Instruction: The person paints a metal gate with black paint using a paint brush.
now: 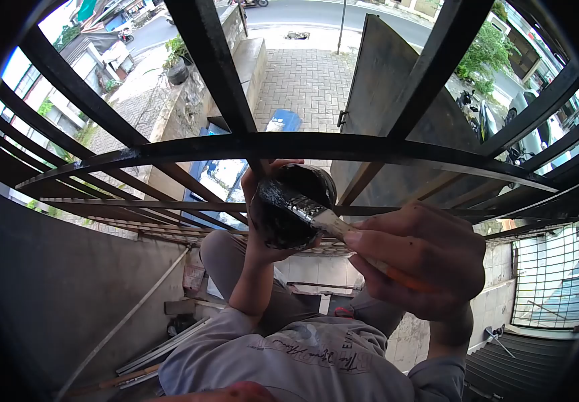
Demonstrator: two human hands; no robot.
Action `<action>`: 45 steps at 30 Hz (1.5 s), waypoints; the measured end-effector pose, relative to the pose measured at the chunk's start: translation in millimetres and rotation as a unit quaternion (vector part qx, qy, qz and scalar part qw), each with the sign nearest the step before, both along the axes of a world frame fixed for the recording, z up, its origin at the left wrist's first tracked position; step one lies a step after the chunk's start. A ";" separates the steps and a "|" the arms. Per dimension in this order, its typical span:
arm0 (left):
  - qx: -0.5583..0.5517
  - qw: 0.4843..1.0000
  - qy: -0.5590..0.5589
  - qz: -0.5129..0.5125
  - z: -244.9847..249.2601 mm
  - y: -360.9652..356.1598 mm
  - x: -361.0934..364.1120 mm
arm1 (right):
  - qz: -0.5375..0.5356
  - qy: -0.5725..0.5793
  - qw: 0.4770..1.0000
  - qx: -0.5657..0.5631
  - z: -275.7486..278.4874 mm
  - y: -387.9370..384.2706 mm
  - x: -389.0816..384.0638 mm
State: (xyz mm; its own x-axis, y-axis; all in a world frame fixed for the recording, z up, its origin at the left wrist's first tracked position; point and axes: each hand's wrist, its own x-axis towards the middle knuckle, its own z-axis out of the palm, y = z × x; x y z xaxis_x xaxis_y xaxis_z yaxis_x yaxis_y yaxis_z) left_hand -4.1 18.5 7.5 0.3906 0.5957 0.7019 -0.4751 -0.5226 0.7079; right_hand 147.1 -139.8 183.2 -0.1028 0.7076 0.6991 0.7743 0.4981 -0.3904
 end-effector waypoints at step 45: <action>0.050 0.989 0.072 0.122 -0.3 2.1 -1.8 | -0.058 -0.144 0.987 0.035 15.1 3.3 -14.5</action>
State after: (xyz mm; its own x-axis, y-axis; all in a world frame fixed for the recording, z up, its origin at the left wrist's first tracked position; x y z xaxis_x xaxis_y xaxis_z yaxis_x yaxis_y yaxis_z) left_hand -5.9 20.6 7.2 0.3439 0.6160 0.7087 -0.2230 -0.6796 0.6989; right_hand 132.6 -136.5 198.3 -0.2259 0.6767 0.7008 0.9013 0.4181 -0.1132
